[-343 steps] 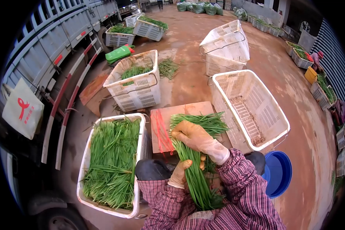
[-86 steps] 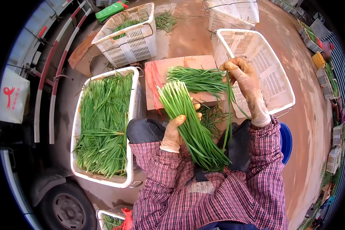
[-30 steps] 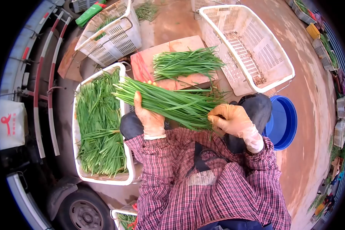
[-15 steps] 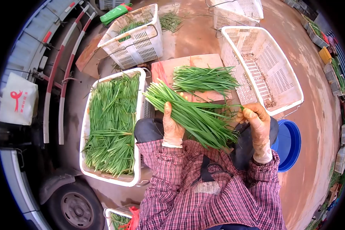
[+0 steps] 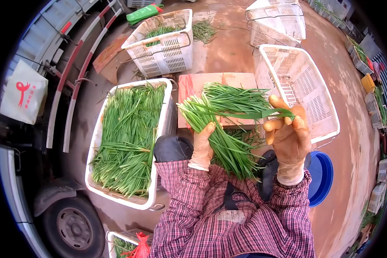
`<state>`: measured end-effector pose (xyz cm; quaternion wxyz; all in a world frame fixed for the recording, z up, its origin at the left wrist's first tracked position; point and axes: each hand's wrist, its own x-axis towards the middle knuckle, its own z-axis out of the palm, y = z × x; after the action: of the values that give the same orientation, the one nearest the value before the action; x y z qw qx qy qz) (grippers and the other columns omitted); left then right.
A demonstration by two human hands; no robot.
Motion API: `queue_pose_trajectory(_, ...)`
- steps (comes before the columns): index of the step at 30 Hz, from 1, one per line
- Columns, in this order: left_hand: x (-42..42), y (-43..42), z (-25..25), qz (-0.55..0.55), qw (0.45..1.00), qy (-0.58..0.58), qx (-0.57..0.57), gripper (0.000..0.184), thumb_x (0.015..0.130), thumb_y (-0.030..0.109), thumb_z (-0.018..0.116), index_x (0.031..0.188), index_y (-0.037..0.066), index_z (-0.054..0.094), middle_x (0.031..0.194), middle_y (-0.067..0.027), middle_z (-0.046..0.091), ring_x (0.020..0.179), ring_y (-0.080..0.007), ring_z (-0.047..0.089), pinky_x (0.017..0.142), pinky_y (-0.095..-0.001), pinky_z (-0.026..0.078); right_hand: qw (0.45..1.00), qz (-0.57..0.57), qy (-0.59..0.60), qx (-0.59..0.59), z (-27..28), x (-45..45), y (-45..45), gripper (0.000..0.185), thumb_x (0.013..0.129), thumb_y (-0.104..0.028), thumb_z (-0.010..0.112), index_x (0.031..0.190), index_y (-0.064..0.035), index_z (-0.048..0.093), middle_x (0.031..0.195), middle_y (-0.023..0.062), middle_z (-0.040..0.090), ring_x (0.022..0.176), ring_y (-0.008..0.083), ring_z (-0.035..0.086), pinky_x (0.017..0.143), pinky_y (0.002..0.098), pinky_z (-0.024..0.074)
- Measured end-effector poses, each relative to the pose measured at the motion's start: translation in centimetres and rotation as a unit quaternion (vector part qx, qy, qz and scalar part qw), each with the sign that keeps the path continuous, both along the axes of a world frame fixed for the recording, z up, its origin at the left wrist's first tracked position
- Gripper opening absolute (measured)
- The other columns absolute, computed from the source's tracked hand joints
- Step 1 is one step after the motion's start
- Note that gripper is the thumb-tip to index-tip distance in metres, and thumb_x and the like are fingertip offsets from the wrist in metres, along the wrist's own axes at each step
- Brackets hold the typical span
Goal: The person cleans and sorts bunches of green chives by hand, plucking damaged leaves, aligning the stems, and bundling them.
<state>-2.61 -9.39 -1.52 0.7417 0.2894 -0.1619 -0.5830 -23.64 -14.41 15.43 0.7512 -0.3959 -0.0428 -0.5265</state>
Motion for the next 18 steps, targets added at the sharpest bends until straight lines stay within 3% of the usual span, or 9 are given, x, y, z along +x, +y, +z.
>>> queue_pose_trajectory(1, 0.0, 0.0, -0.3, -0.004, 0.999, -0.028, 0.029, 0.040, 0.090, 0.018, 0.078, 0.123, 0.002, 0.063, 0.107, -0.0077, 0.070, 0.097, -0.0194, 0.069, 0.088, -0.0351, 0.059, 1.000, -0.001, 0.001, -0.002, 0.6, 0.9, -0.1, 0.026, 0.108, -0.019, 0.048, 0.110, 0.0048, 0.059, 0.146, 0.0383, 0.048, 0.109, 0.0435, 0.071, 0.080, 0.0435, 0.0648)
queue_pose_trajectory(2, -0.3, -0.3, -0.7, 0.016, 0.999, -0.010, 0.046, 0.040, 0.088, 0.008, 0.078, 0.125, 0.002, 0.064, 0.110, -0.0075, 0.071, 0.097, -0.0189, 0.070, 0.086, -0.0344, 0.060, 1.000, 0.003, -0.017, -0.016, 1.4, 1.9, -0.1, 0.027, 0.108, -0.019, 0.047, 0.111, 0.0048, 0.058, 0.145, 0.0383, 0.049, 0.114, 0.0447, 0.069, 0.082, 0.0447, 0.0646)
queue_pose_trajectory(4, -0.5, -0.3, -1.1, 0.003, 0.999, -0.015, 0.041, 0.041, 0.088, 0.008, 0.078, 0.125, 0.003, 0.063, 0.110, -0.0071, 0.071, 0.096, -0.0188, 0.070, 0.086, -0.0346, 0.060, 0.997, 0.026, -0.051, -0.044, 2.7, 3.8, -0.4, 0.027, 0.109, -0.020, 0.044, 0.113, 0.0042, 0.055, 0.143, 0.0376, 0.051, 0.125, 0.0466, 0.062, 0.091, 0.0495, 0.0623)
queue_pose_trajectory(7, -0.6, 0.1, -1.2, -0.017, 0.999, -0.015, 0.034, 0.042, 0.088, 0.006, 0.077, 0.127, 0.004, 0.061, 0.110, -0.0062, 0.071, 0.095, -0.0182, 0.070, 0.085, -0.0350, 0.061, 0.997, 0.032, -0.050, -0.048, 4.7, 5.4, -1.8, 0.027, 0.110, -0.020, 0.044, 0.112, 0.0039, 0.056, 0.142, 0.0364, 0.052, 0.127, 0.0462, 0.061, 0.095, 0.0520, 0.0600)
queue_pose_trajectory(9, -0.7, 0.0, -1.2, -0.013, 0.997, -0.050, 0.054, 0.042, 0.086, 0.013, 0.078, 0.124, 0.004, 0.063, 0.106, -0.0053, 0.069, 0.092, -0.0182, 0.068, 0.085, -0.0346, 0.059, 0.998, 0.026, -0.049, -0.041, 5.9, 6.2, -2.3, 0.026, 0.109, -0.021, 0.045, 0.112, 0.0028, 0.057, 0.139, 0.0348, 0.056, 0.123, 0.0444, 0.064, 0.096, 0.0500, 0.0594)
queue_pose_trajectory(11, -1.2, 0.2, -0.6, -0.007, 0.998, -0.044, 0.053, 0.042, 0.086, 0.013, 0.078, 0.124, 0.004, 0.062, 0.106, -0.0055, 0.069, 0.091, -0.0182, 0.068, 0.083, -0.0345, 0.060, 0.991, -0.024, 0.071, -0.113, 6.8, 6.3, -2.8, 0.025, 0.109, -0.022, 0.048, 0.110, 0.0008, 0.058, 0.135, 0.0327, 0.060, 0.114, 0.0394, 0.070, 0.090, 0.0447, 0.0606)
queue_pose_trajectory(12, -1.3, 0.2, -0.1, 0.001, 0.998, -0.039, 0.053, 0.042, 0.087, 0.014, 0.078, 0.124, 0.003, 0.062, 0.106, -0.0056, 0.069, 0.090, -0.0182, 0.069, 0.082, -0.0344, 0.060, 0.986, -0.045, 0.132, -0.091, 7.3, 6.2, -2.3, 0.024, 0.106, -0.024, 0.056, 0.106, -0.0008, 0.061, 0.131, 0.0304, 0.064, 0.102, 0.0333, 0.074, 0.085, 0.0387, 0.0602)
queue_pose_trajectory(17, -0.5, 0.8, -1.1, -0.008, 0.999, -0.036, 0.040, 0.041, 0.089, 0.016, 0.076, 0.125, 0.002, 0.062, 0.104, -0.0089, 0.070, 0.089, -0.0180, 0.070, 0.080, -0.0334, 0.060, 0.962, -0.070, 0.258, -0.054, 5.5, 4.0, -0.4, 0.027, 0.099, -0.027, 0.067, 0.100, 0.0005, 0.067, 0.124, 0.0229, 0.068, 0.093, 0.0239, 0.073, 0.084, 0.0338, 0.0577)
queue_pose_trajectory(18, -0.3, 0.6, -1.6, -0.006, 0.998, -0.032, 0.044, 0.041, 0.090, 0.017, 0.075, 0.125, 0.002, 0.061, 0.104, -0.0096, 0.071, 0.089, -0.0180, 0.070, 0.080, -0.0331, 0.060, 0.937, -0.083, 0.329, -0.079, 4.2, 3.1, -0.7, 0.028, 0.099, -0.027, 0.068, 0.102, 0.0010, 0.068, 0.124, 0.0214, 0.069, 0.094, 0.0223, 0.072, 0.084, 0.0329, 0.0566)
